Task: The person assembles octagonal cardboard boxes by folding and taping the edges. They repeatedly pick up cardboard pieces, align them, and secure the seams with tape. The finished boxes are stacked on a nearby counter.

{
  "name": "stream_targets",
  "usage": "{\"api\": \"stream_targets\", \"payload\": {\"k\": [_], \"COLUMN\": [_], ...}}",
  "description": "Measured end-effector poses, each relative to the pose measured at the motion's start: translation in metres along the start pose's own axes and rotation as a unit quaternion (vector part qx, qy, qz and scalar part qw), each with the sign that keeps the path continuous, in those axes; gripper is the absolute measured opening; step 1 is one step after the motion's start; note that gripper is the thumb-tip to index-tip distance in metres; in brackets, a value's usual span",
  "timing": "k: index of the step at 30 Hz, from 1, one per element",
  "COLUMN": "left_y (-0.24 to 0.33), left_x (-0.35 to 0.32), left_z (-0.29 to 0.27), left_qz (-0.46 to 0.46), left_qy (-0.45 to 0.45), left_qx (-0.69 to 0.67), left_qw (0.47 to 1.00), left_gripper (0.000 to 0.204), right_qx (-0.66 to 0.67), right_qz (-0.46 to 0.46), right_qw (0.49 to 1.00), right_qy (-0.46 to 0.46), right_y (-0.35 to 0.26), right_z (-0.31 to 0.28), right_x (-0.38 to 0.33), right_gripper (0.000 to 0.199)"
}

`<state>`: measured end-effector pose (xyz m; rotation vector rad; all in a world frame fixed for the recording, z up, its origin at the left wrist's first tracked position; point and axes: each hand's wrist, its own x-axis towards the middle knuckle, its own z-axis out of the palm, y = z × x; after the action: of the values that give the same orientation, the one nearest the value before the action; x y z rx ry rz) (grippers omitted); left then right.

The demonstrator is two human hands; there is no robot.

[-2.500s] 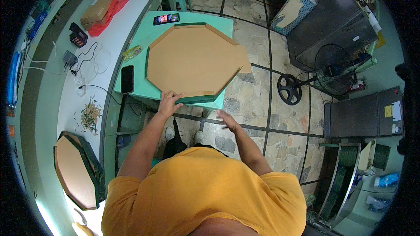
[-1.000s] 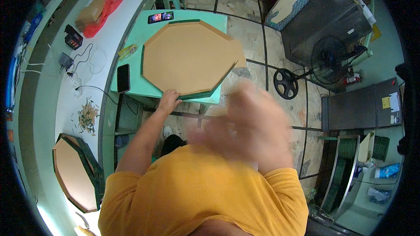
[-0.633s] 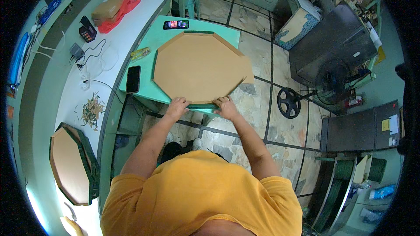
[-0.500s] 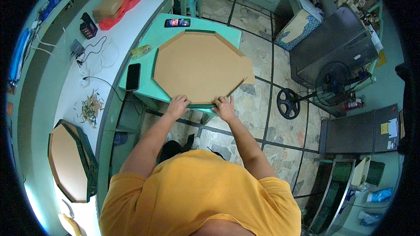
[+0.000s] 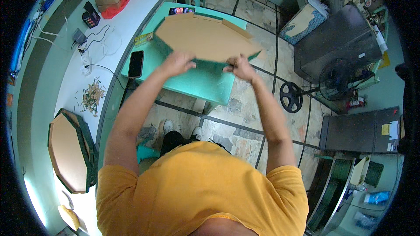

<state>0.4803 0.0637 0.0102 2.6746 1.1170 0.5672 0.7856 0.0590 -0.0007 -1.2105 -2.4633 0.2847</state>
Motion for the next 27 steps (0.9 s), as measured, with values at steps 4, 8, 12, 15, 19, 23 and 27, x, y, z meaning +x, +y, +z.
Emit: {"api": "stream_targets", "payload": {"k": [4, 8, 12, 15, 19, 23, 27], "left_y": [0.021, 0.037, 0.057, 0.068, 0.080, 0.052, 0.013], "left_x": [0.026, 0.017, -0.003, 0.008, 0.040, 0.035, -0.007], "left_z": [-0.071, -0.102, -0.087, -0.070, -0.040, -0.035, -0.059], "left_qz": [0.004, 0.076, -0.211, -0.297, -0.260, -0.297, -0.288], "left_qy": [0.021, 0.262, 0.404, 0.099, 0.193, 0.286, 0.256], "left_qx": [0.038, 0.146, -0.281, -0.680, -0.792, -0.708, -0.675], "left_qw": [0.999, 0.951, 0.845, 0.663, 0.517, 0.574, 0.630], "left_gripper": [0.032, 0.033, 0.038, 0.042, 0.038, 0.027, 0.033], "right_qx": [-0.009, -0.075, -0.172, -0.244, -0.280, -0.259, -0.257], "right_qz": [-0.003, -0.028, -0.024, -0.059, -0.042, 0.009, 0.085], "right_qw": [1.000, 0.993, 0.970, 0.943, 0.937, 0.925, 0.826], "right_qy": [0.008, 0.085, 0.169, 0.219, 0.206, 0.279, 0.494], "right_y": [-0.033, -0.080, -0.101, -0.113, -0.134, -0.138, -0.089], "right_z": [-0.081, -0.126, -0.135, -0.104, -0.058, -0.086, -0.184], "right_x": [0.026, 0.023, 0.018, 0.025, 0.039, 0.011, -0.043], "right_gripper": [0.029, 0.020, 0.014, 0.011, 0.018, 0.044, 0.083]}}
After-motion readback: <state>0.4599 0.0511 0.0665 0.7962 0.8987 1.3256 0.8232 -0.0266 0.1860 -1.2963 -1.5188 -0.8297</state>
